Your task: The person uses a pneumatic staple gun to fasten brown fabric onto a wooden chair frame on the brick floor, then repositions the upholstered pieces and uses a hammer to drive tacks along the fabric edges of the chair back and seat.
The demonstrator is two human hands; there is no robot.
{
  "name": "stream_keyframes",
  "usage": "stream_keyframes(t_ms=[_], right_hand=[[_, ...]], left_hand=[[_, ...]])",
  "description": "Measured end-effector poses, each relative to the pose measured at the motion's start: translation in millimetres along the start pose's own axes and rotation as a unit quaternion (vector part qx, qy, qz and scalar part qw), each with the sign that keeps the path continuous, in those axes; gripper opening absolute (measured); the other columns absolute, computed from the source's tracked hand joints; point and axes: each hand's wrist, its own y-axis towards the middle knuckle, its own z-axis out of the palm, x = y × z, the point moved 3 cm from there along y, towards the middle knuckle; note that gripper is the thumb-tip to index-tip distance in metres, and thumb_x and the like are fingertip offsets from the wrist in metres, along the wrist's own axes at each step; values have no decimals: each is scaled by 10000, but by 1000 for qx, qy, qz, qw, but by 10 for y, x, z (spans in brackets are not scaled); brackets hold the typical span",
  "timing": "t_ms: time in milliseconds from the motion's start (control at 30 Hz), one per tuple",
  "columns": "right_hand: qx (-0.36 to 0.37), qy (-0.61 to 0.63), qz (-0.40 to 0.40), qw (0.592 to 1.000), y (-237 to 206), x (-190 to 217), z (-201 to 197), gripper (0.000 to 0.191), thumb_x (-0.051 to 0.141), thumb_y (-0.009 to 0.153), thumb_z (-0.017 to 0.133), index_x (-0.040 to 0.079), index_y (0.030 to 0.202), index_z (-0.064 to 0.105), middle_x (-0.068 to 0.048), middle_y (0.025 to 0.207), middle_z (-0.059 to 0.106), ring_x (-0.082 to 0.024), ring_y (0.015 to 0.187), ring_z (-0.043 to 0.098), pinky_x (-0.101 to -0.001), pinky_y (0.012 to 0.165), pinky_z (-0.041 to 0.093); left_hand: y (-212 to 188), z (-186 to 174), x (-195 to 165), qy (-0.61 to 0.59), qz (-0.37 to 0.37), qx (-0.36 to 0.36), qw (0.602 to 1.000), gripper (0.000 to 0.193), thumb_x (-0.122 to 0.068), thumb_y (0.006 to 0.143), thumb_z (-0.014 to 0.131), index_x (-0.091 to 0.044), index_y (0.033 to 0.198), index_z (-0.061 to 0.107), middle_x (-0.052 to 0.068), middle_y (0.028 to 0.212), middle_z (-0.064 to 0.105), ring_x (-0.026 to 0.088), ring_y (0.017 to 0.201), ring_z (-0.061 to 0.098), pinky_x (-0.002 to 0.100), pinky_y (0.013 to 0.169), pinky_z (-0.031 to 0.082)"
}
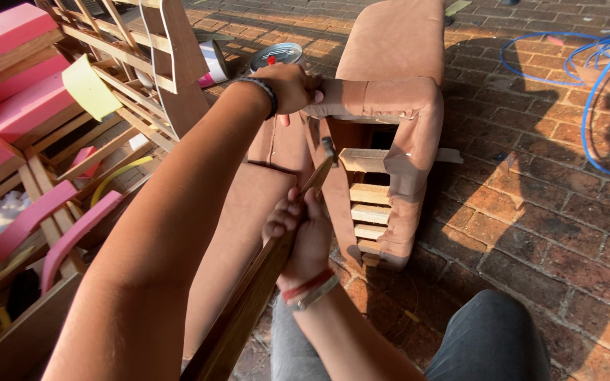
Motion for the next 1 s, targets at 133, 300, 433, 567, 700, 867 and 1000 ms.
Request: stream_keyframes(t_ms=[133, 300, 433, 567, 700, 867, 1000], right_hand=[[53, 111, 18, 992, 113, 199, -64, 292, 301, 1033, 537, 71, 875, 622, 34, 696, 539, -85, 618, 530, -249, 612, 510], [100, 79, -24, 992, 302, 260, 114, 190, 232, 978, 522, 87, 890, 607, 0, 751, 534, -127, 636, 533, -269, 623, 486], [220, 197, 170, 940, 188, 182, 316, 260, 284, 1047, 580, 55, 923, 589, 17, 753, 506, -109, 636, 517, -282, 651, 498], [169, 88, -10, 982, 189, 213, 269, 300, 339, 991, 594, 57, 898, 636, 31, 688, 506, -106, 594, 520, -290, 593, 488], [110, 165, 63, 978, 449, 234, 263, 244, 253, 1069, 572, 113, 870, 563, 11, 729, 498, -131, 647, 524, -290, 671, 520], [157, 77, 107, 979, 463, 198, 178, 302, 328, 989, 600, 37, 912, 619, -5, 693, 526, -132, 604, 532, -307, 590, 529], [72, 162, 52, 983, 433, 208, 96, 260, 278, 1057, 541, 76, 894, 554, 0, 734, 502, -129, 648, 523, -290, 646, 529]], left_hand=[[-36, 27, -63, 111, 54, -22, 992, 477, -470, 1072, 402, -263, 1489, 502, -11, 1315, 683, 149, 751, 762, 384, 847, 547], [-22, 127, 88, -123, 72, -29, 989, 548, -438, 1034, 492, -254, 1546, 431, 63, 1369, 656, 156, 732, 741, 326, 806, 587], [-33, 173, 123, -288, 152, -77, 942, 511, -359, 1021, 543, -148, 1484, 498, 42, 1525, 519, 93, 888, 718, 321, 661, 666], [-14, 229, 148, -225, 103, -43, 968, 525, -360, 1065, 519, -164, 1547, 458, 69, 1412, 667, 180, 782, 750, 251, 740, 597], [-49, 219, 117, -295, 98, -50, 949, 518, -340, 1032, 535, -109, 1493, 484, 37, 1445, 623, 147, 830, 747, 274, 651, 628], [-14, 243, 136, -254, 83, -32, 963, 543, -381, 1025, 519, -171, 1522, 455, 43, 1408, 643, 163, 739, 738, 285, 613, 581], [44, 268, 172, -294, 88, -36, 951, 562, -384, 1017, 536, -165, 1527, 448, 72, 1382, 672, 160, 689, 736, 273, 590, 581]])
